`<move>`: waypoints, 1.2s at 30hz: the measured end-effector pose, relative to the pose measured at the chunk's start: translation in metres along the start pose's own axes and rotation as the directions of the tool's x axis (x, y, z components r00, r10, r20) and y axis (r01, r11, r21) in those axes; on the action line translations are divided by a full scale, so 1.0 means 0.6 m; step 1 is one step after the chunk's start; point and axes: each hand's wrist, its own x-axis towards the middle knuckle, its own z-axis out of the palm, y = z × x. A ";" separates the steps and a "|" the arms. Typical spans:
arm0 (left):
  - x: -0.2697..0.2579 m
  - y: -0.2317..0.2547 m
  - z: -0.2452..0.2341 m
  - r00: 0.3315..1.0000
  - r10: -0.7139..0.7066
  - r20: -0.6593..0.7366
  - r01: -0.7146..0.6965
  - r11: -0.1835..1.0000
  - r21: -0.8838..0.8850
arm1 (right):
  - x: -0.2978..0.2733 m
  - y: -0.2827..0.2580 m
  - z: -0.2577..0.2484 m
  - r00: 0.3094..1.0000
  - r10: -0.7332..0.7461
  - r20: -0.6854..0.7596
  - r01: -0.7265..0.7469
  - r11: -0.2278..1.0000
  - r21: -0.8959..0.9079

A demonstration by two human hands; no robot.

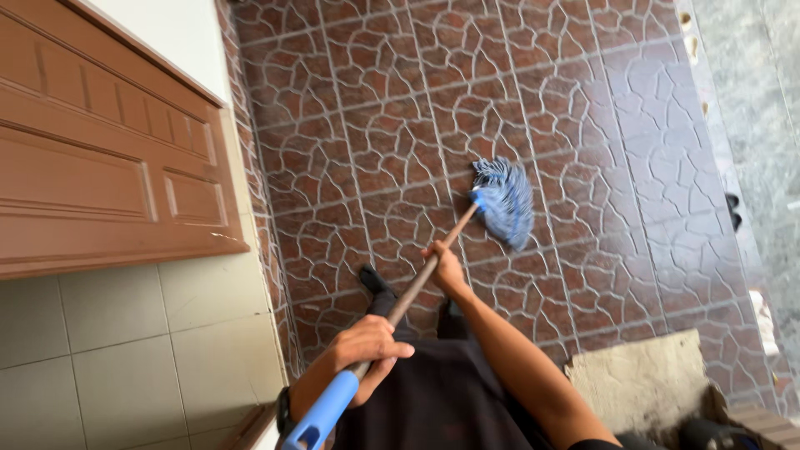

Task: The person mops a tiled floor using a mop, moving it across the surface around a shoe rack and a parked motorcycle.

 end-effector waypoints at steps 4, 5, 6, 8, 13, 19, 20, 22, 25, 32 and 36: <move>-0.012 0.048 -0.077 0.998 -0.063 0.010 0.062 0.994 0.093 | 0.038 -0.075 0.103 0.990 -0.107 0.091 0.108 0.994 -0.008; -0.021 0.058 -0.092 0.998 -0.045 -0.034 0.049 0.991 0.127 | 0.040 -0.096 0.133 0.988 -0.113 0.104 0.114 0.993 -0.006; -0.030 0.066 -0.107 0.997 -0.025 -0.077 0.038 0.986 0.163 | 0.041 -0.118 0.163 0.979 -0.170 0.114 0.163 0.984 0.068; -0.057 0.079 -0.133 0.993 -0.062 -0.101 0.084 0.970 0.229 | 0.049 -0.163 0.215 0.963 -0.236 0.127 0.217 0.965 0.145; -0.151 0.069 -0.163 0.995 -0.048 -0.084 0.074 0.933 0.351 | 0.037 -0.254 0.302 0.751 -0.376 0.542 0.288 0.926 0.244; -0.219 0.049 -0.170 0.981 0.033 -0.192 0.053 0.902 0.428 | -0.001 -0.334 0.284 0.685 -0.120 0.718 0.283 0.953 -0.110; -0.218 0.045 -0.184 0.979 0.071 -0.193 -0.004 0.945 0.328 | 0.009 -0.339 0.276 0.687 -0.122 0.716 0.285 0.952 -0.111; -0.198 0.031 -0.180 0.974 0.115 -0.195 -0.072 0.975 0.212 | 0.030 -0.330 0.246 0.743 -0.067 0.666 0.266 0.943 -0.201; -0.152 0.010 -0.147 0.926 0.053 -0.373 -0.039 0.998 0.045 | 0.079 -0.299 0.193 0.772 -0.112 0.625 0.267 0.950 -0.160; 0.005 -0.081 -0.085 0.948 0.178 -0.264 -0.150 0.981 0.123 | 0.196 -0.178 0.046 0.858 -0.018 0.513 0.198 0.934 -0.298; 0.088 -0.119 -0.047 0.998 0.027 -0.062 -0.028 0.999 -0.016 | 0.231 -0.091 -0.046 0.965 -0.002 0.262 0.082 0.953 -0.293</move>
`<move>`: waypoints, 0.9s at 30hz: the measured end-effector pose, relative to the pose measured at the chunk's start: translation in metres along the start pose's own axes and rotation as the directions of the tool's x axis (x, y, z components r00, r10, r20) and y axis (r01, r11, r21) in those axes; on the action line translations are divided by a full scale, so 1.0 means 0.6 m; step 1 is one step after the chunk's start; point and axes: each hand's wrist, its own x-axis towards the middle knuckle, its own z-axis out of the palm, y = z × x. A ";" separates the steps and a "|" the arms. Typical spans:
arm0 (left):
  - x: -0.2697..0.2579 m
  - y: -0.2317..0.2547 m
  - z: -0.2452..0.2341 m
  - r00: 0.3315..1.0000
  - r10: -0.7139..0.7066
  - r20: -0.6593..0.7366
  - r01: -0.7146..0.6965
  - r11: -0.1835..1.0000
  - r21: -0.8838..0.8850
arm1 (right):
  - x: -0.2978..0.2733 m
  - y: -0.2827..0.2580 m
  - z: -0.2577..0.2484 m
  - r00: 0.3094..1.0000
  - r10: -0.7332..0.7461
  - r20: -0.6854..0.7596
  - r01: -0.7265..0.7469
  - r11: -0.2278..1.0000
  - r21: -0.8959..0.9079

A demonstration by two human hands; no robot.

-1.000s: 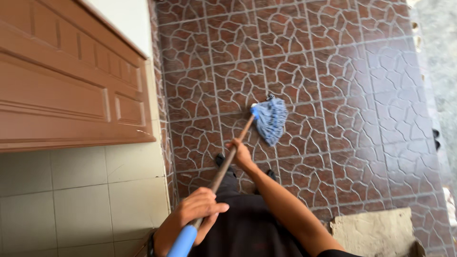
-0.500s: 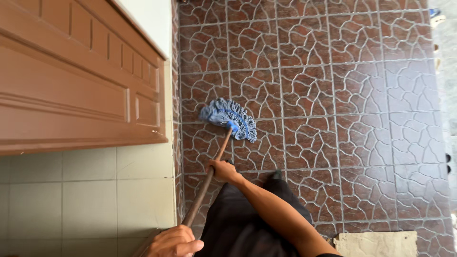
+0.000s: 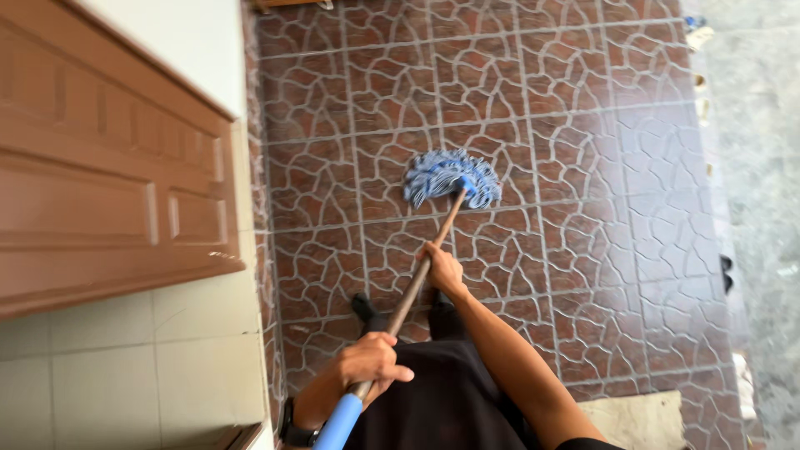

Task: The person mops a tiled floor using a mop, moving it across the surface around a shoe rack and a parked motorcycle.

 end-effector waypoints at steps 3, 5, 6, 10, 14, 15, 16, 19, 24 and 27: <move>0.045 -0.030 0.018 0.997 -0.045 0.055 0.045 0.999 -0.012 | 0.010 0.067 -0.033 0.989 0.116 -0.093 -0.114 0.993 0.027; 0.064 -0.044 0.016 0.997 -0.070 0.026 0.071 0.997 -0.032 | 0.013 0.091 -0.040 0.978 0.184 -0.096 -0.180 0.982 0.056; 0.070 -0.046 0.011 0.996 -0.093 -0.009 0.092 0.994 -0.052 | 0.012 0.097 -0.041 0.986 0.158 -0.057 -0.156 0.987 0.040; 0.083 -0.034 -0.027 0.992 -0.124 -0.025 0.123 0.992 -0.022 | 0.035 0.084 -0.028 0.979 0.190 0.071 -0.186 0.981 -0.061; 0.094 -0.013 -0.063 0.997 -0.061 0.043 0.059 0.997 0.058 | 0.061 0.033 0.004 0.999 -0.033 -0.034 0.037 0.993 0.108; 0.092 -0.007 -0.077 0.996 -0.061 0.059 0.057 0.996 0.063 | 0.073 0.014 0.017 1.000 -0.009 -0.011 0.010 0.992 0.122; 0.090 -0.003 -0.093 0.997 -0.063 0.042 0.059 0.995 0.078 | 0.086 -0.004 0.028 1.000 0.016 0.012 -0.018 0.991 0.135; 0.068 0.026 -0.126 0.997 -0.075 -0.017 0.077 0.987 0.141 | 0.117 -0.058 0.061 0.981 -0.190 0.028 0.182 0.967 0.180; 0.020 0.081 -0.169 0.976 -0.102 -0.195 0.153 0.951 0.270 | 0.145 -0.164 0.141 0.961 -0.216 0.169 0.202 0.974 0.100; -0.019 0.115 -0.166 0.930 -0.128 -0.343 0.232 0.931 0.281 | 0.139 -0.215 0.189 0.921 -0.278 0.273 0.264 0.961 0.088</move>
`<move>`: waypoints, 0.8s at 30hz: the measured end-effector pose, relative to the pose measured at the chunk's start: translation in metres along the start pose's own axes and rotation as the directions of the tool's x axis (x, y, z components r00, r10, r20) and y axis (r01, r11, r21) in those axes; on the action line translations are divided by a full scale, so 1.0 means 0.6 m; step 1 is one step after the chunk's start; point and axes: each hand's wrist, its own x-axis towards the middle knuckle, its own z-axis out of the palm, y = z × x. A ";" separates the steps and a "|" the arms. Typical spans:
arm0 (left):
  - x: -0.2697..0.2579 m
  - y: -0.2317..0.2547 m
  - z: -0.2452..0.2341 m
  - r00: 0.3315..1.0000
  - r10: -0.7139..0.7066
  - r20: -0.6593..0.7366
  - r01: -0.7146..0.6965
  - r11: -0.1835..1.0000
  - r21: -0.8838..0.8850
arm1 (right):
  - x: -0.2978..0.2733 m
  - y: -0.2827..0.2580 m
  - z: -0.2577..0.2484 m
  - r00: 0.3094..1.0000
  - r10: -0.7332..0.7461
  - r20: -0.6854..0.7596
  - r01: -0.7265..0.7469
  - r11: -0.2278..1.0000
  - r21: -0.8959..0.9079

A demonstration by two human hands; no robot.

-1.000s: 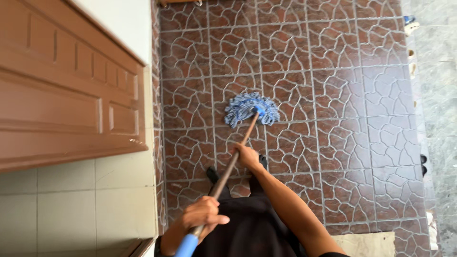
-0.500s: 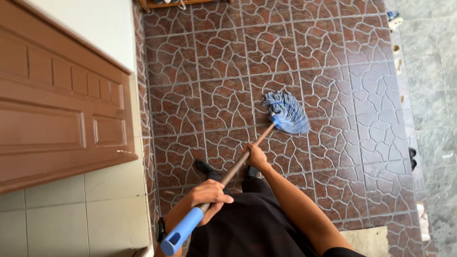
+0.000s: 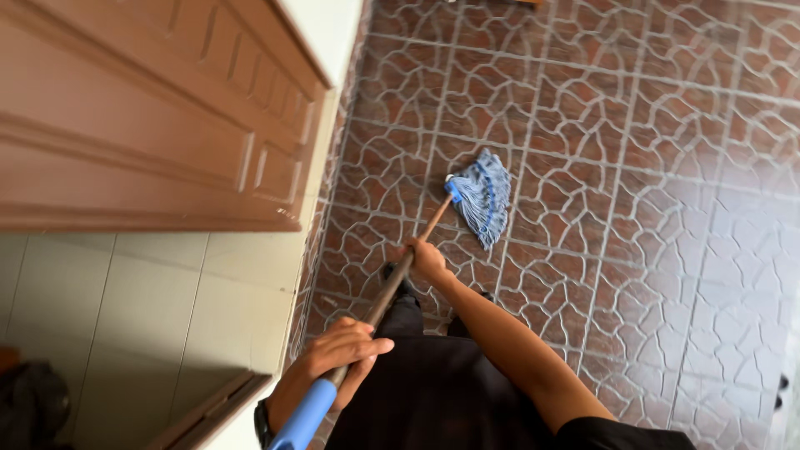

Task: The person mops a tiled floor using a mop, moving it across the surface around a shoe rack and a parked motorcycle.

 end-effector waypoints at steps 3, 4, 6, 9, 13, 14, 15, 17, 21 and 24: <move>-0.046 0.026 -0.009 0.993 -0.109 -0.055 0.112 0.992 0.064 | 0.008 -0.045 0.039 0.988 -0.063 0.138 0.068 0.997 -0.036; -0.060 0.028 -0.013 0.992 -0.110 -0.066 0.114 0.991 0.064 | 0.008 -0.058 0.047 0.970 -0.043 0.239 0.064 0.995 -0.083; -0.087 0.032 -0.013 0.991 -0.103 -0.085 0.113 0.986 0.119 | 0.009 -0.083 0.056 0.938 -0.060 0.341 0.099 0.990 -0.098; -0.105 0.021 0.007 0.975 -0.049 -0.217 0.043 0.998 -0.035 | 0.003 -0.099 0.035 0.880 -0.138 0.455 0.212 0.970 -0.117; -0.087 -0.025 0.049 0.936 0.079 -0.344 -0.096 0.995 -0.031 | 0.007 -0.088 -0.026 0.857 0.073 0.511 0.068 0.966 -0.251; -0.078 -0.038 0.059 0.934 0.081 -0.347 -0.105 0.993 -0.049 | 0.011 -0.074 -0.043 0.858 0.084 0.506 0.055 0.966 -0.253; -0.069 -0.051 0.069 0.933 0.083 -0.351 -0.114 0.991 -0.067 | 0.013 -0.055 -0.061 0.896 0.084 0.437 0.055 0.954 -0.295; -0.048 -0.081 0.088 0.947 0.093 -0.307 -0.121 0.990 -0.076 | 0.020 -0.010 -0.091 0.945 0.104 0.311 0.006 0.943 -0.333; 0.006 -0.150 0.120 0.963 0.206 -0.176 -0.226 0.969 -0.102 | 0.019 0.080 -0.143 0.990 0.133 0.048 -0.121 0.973 -0.196; 0.030 -0.179 0.124 0.988 0.140 -0.062 -0.150 0.964 -0.221 | -0.001 0.137 -0.171 0.978 0.192 -0.086 -0.203 0.969 -0.140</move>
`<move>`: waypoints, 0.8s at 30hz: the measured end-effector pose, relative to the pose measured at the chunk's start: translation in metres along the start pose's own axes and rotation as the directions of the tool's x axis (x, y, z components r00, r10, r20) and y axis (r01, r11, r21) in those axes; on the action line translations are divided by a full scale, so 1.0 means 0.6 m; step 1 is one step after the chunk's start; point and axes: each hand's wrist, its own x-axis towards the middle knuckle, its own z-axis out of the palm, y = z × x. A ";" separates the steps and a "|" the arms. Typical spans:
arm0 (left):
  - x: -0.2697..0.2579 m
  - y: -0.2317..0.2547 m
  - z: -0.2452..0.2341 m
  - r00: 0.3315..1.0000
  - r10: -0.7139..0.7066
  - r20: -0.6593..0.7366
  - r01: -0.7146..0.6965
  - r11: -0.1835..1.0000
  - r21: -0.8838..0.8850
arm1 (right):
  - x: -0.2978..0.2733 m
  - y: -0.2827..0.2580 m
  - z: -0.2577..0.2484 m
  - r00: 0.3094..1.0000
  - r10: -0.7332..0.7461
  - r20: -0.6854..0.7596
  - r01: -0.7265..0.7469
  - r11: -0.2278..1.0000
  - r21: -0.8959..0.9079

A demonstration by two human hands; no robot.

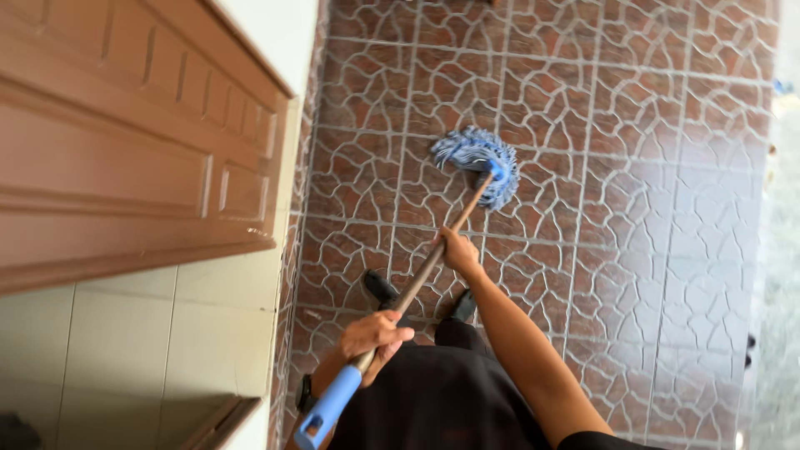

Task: The person mops a tiled floor using a mop, moving it across the surface around a shoe rack and a parked motorcycle.

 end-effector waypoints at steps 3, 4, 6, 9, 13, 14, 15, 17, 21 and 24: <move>0.031 -0.016 -0.014 0.990 -0.054 0.130 0.060 0.997 -0.041 | -0.013 0.038 -0.015 0.980 0.191 -0.059 -0.193 0.980 -0.041; 0.045 -0.019 -0.016 0.989 -0.044 0.142 0.052 0.998 -0.048 | -0.019 0.046 -0.022 0.977 0.199 -0.073 -0.202 0.979 -0.036; 0.072 -0.019 -0.017 0.980 -0.014 0.201 0.033 0.995 -0.093 | -0.040 0.054 -0.028 0.957 0.247 -0.152 -0.239 0.968 0.072; 0.093 0.005 -0.030 0.962 -0.048 0.268 0.074 0.993 -0.091 | -0.053 0.049 -0.026 0.961 0.213 -0.174 -0.195 0.974 0.116; 0.097 0.047 -0.067 0.944 -0.072 0.322 0.076 0.997 0.000 | -0.032 -0.001 0.016 0.955 0.251 -0.158 -0.225 0.961 0.163; 0.093 0.057 -0.080 0.952 -0.087 0.294 0.085 0.996 0.017 | -0.024 -0.018 0.028 0.969 0.113 -0.221 -0.064 0.974 0.216; 0.088 0.065 -0.095 0.959 -0.100 0.267 0.094 0.995 0.034 | -0.016 -0.037 0.041 0.957 -0.020 -0.290 0.099 0.961 0.260; 0.071 0.082 -0.124 0.966 -0.102 0.239 0.082 0.993 0.090 | 0.004 -0.083 0.070 0.964 -0.056 -0.259 0.128 0.953 0.273; 0.019 0.128 -0.187 0.969 -0.182 0.169 0.154 0.973 0.170 | 0.040 -0.204 0.141 0.992 -0.079 -0.103 0.107 0.947 0.303; -0.021 0.157 -0.212 0.972 -0.221 0.080 0.195 0.948 0.253 | 0.058 -0.295 0.203 0.969 -0.243 -0.045 0.242 0.897 0.369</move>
